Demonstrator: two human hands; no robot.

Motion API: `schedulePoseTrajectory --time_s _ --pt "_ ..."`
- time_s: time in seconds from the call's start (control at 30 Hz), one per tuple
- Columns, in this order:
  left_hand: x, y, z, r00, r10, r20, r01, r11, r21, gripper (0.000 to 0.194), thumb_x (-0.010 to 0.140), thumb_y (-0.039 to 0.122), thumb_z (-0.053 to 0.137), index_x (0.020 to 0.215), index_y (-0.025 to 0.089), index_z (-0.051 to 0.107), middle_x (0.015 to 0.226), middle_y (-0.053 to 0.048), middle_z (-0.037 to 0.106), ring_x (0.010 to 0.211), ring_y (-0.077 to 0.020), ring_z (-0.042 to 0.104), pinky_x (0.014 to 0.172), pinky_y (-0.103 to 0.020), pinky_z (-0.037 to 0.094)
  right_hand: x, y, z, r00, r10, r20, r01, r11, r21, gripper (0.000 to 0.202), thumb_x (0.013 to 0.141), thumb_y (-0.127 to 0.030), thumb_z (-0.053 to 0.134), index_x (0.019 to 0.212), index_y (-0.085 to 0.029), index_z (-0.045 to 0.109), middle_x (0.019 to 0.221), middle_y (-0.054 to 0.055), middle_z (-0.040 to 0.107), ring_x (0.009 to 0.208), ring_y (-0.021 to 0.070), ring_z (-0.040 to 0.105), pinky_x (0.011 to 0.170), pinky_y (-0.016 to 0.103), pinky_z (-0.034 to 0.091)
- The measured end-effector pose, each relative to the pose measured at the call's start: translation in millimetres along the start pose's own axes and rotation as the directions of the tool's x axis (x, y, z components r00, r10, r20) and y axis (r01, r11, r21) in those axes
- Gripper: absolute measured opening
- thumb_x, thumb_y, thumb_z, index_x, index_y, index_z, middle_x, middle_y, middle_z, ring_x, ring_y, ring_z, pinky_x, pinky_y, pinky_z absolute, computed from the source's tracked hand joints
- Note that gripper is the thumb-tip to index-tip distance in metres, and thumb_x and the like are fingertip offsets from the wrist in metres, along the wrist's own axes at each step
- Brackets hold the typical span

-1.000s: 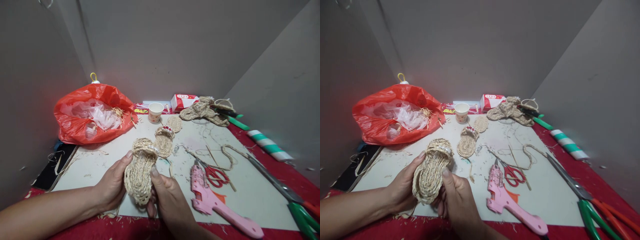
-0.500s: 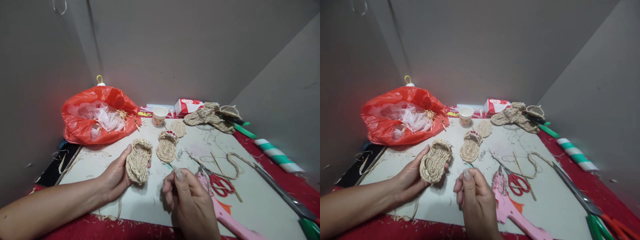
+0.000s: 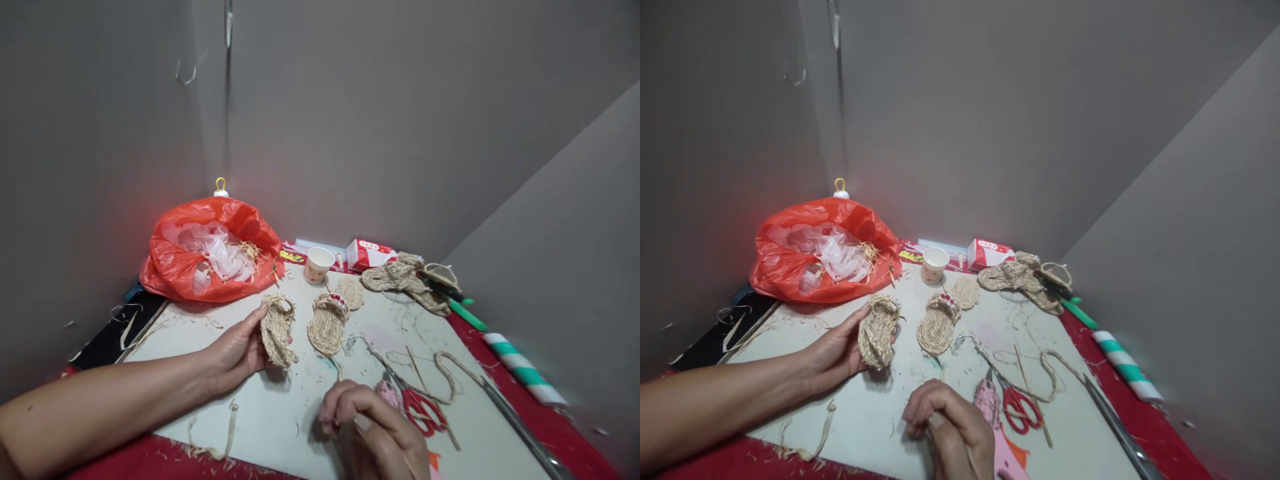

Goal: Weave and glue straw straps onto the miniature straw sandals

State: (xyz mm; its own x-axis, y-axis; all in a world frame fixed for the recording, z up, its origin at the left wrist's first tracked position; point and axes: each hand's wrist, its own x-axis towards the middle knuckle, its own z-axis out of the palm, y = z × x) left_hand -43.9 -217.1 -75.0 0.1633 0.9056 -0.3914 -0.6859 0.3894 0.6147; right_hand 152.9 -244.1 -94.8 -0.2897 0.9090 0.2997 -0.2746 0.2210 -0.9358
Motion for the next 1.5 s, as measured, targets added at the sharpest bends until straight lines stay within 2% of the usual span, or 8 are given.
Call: schedulePoseTrajectory --time_s 0.13,0.2,0.37,0.5,0.7,1.23,1.4,1.5 --pt "0.4 -0.4 -1.3 0.999 0.012 0.049 -0.013 1.0 0.011 0.034 0.091 0.038 0.052 0.111 0.012 0.061 0.091 -0.01 0.072 0.077 -0.0174 0.067 0.073 -0.03 0.051 1.1 0.0 1.4 0.999 0.001 0.049 0.006 0.991 -0.132 0.031 0.091 -0.04 0.047 0.077 -0.018 0.064 0.07 0.007 0.063 0.055 0.0172 0.057 0.051 0.029 0.046" --pt "0.3 0.1 -1.7 0.997 0.01 0.074 -0.012 0.999 0.029 0.036 0.091 0.039 0.052 0.112 0.011 0.061 0.092 -0.012 0.072 0.078 -0.0192 0.067 0.075 -0.033 0.051 2.7 -3.0 4.1 0.987 -0.106 0.121 0.135 0.954 -0.266 0.025 0.092 -0.035 0.047 0.085 -0.018 0.064 0.074 0.008 0.064 0.059 0.0176 0.059 0.052 0.028 0.048" --pt "-0.4 3.1 -4.9 0.989 0.006 0.144 -0.017 0.997 0.073 0.038 0.088 0.039 0.057 0.112 0.011 0.061 0.092 -0.013 0.072 0.079 -0.0218 0.069 0.078 -0.036 0.051 7.3 -9.7 10.6 0.87 -0.305 0.388 0.463 0.777 -0.427 0.018 0.085 -0.014 0.052 0.097 -0.019 0.064 0.088 0.01 0.069 0.081 0.0211 0.066 0.069 0.031 0.055" --pt "-0.9 3.5 -8.2 0.982 0.0 0.189 -0.02 0.994 0.108 0.036 0.087 0.037 0.058 0.11 0.009 0.063 0.098 -0.015 0.071 0.085 -0.0211 0.068 0.083 -0.034 0.05 7.1 -8.1 13.4 0.877 -0.322 0.356 0.467 0.744 -0.478 0.03 0.084 -0.015 0.056 0.113 -0.02 0.061 0.1 0.01 0.07 0.088 0.0201 0.067 0.076 0.03 0.056" --pt "-0.7 2.7 -10.7 0.985 -0.008 0.17 -0.016 0.99 0.14 0.035 0.087 0.038 0.059 0.108 0.01 0.064 0.094 -0.013 0.071 0.083 -0.0207 0.068 0.08 -0.033 0.051 5.5 -7.7 14.3 0.918 -0.253 0.305 0.379 0.783 -0.493 0.028 0.087 -0.018 0.053 0.115 -0.018 0.061 0.1 0.01 0.069 0.083 0.0188 0.067 0.071 0.028 0.057" --pt "-0.8 3.7 -8.5 0.966 -0.104 0.235 0.083 0.992 0.1 0.041 0.087 0.04 0.058 0.113 0.009 0.06 0.094 -0.016 0.072 0.081 -0.0235 0.07 0.077 -0.034 0.05 5.1 -17.0 13.0 0.939 -0.137 0.316 0.289 0.813 -0.505 0.013 0.088 -0.026 0.049 0.092 -0.019 0.059 0.075 0.004 0.066 0.065 0.0163 0.064 0.057 0.024 0.049" --pt "5.0 7.5 -15.2 0.948 -0.11 0.3 0.094 0.993 0.065 0.048 0.086 0.044 0.058 0.12 0.011 0.057 0.098 -0.016 0.072 0.08 -0.0228 0.07 0.074 -0.032 0.049 -3.4 -12.3 12.6 0.872 -0.361 0.331 0.483 0.75 -0.453 0.01 0.089 -0.029 0.052 0.092 -0.023 0.059 0.068 0.003 0.067 0.055 0.0165 0.062 0.055 0.027 0.047" --pt "9.2 8.4 -19.7 0.946 -0.105 0.305 0.071 0.99 0.122 0.051 0.087 0.049 0.053 0.121 0.012 0.056 0.099 -0.015 0.071 0.079 -0.0213 0.07 0.075 -0.031 0.05 -12.0 -10.5 11.5 0.831 -0.459 0.315 0.556 0.721 -0.414 0.022 0.094 -0.041 0.045 0.095 -0.025 0.06 0.065 0.004 0.067 0.051 0.018 0.061 0.054 0.03 0.048"
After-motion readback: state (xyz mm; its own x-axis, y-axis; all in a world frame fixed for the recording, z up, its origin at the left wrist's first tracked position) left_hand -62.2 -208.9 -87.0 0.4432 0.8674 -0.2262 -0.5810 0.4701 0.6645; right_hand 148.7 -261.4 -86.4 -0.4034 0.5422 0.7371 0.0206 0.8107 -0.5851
